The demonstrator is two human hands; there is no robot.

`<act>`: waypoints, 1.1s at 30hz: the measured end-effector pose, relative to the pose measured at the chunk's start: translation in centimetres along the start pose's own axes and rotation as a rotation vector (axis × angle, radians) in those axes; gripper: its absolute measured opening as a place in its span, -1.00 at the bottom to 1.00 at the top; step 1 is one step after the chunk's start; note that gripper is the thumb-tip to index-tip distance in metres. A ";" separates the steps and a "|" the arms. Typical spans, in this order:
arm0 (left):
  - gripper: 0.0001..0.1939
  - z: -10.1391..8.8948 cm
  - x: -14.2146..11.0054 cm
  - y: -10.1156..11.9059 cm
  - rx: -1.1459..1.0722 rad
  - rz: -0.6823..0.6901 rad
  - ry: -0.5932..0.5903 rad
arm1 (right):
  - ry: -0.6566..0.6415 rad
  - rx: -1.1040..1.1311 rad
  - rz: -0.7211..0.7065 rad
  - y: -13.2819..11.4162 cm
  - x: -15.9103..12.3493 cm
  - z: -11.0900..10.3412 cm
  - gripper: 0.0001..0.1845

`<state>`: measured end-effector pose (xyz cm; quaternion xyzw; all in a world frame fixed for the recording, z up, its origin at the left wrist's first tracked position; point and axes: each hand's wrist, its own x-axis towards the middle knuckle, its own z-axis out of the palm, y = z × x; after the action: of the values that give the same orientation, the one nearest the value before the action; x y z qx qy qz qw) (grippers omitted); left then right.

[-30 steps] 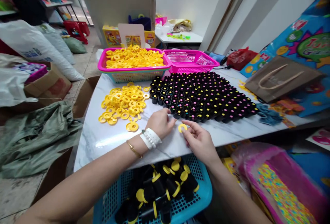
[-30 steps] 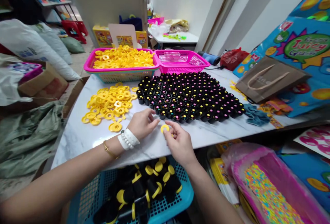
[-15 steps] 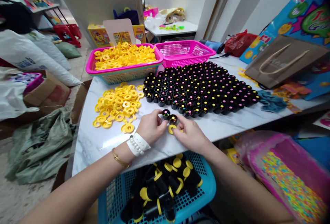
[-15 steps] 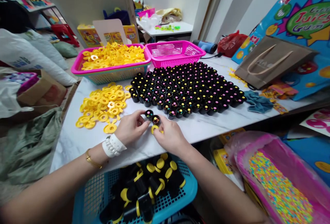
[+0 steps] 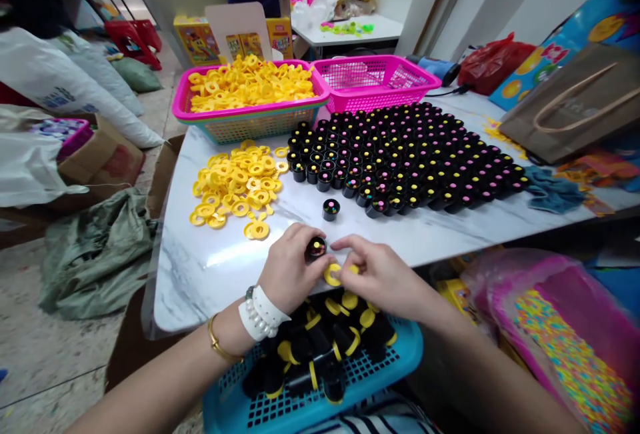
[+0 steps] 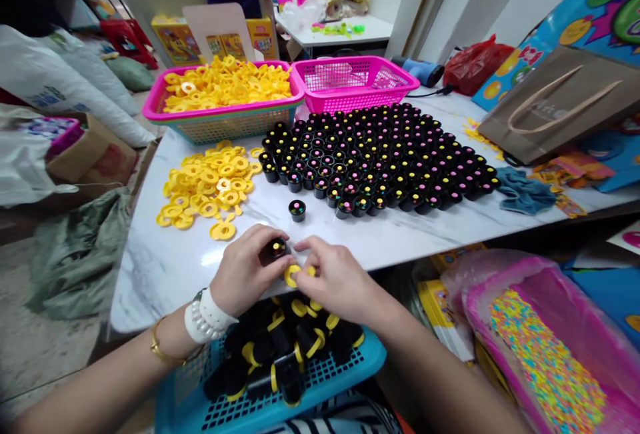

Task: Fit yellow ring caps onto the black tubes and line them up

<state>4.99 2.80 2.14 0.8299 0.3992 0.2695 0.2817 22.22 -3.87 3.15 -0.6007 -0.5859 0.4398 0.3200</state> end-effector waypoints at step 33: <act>-0.73 0.2 -2.7 -0.8 -0.061 -0.013 0.080 | 0.149 0.380 0.032 -1.1 4.0 1.9 -0.71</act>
<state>3.23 1.03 0.87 0.8068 0.4071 0.3125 0.2926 19.74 -0.04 2.80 -0.5696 -0.4576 0.5019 0.4629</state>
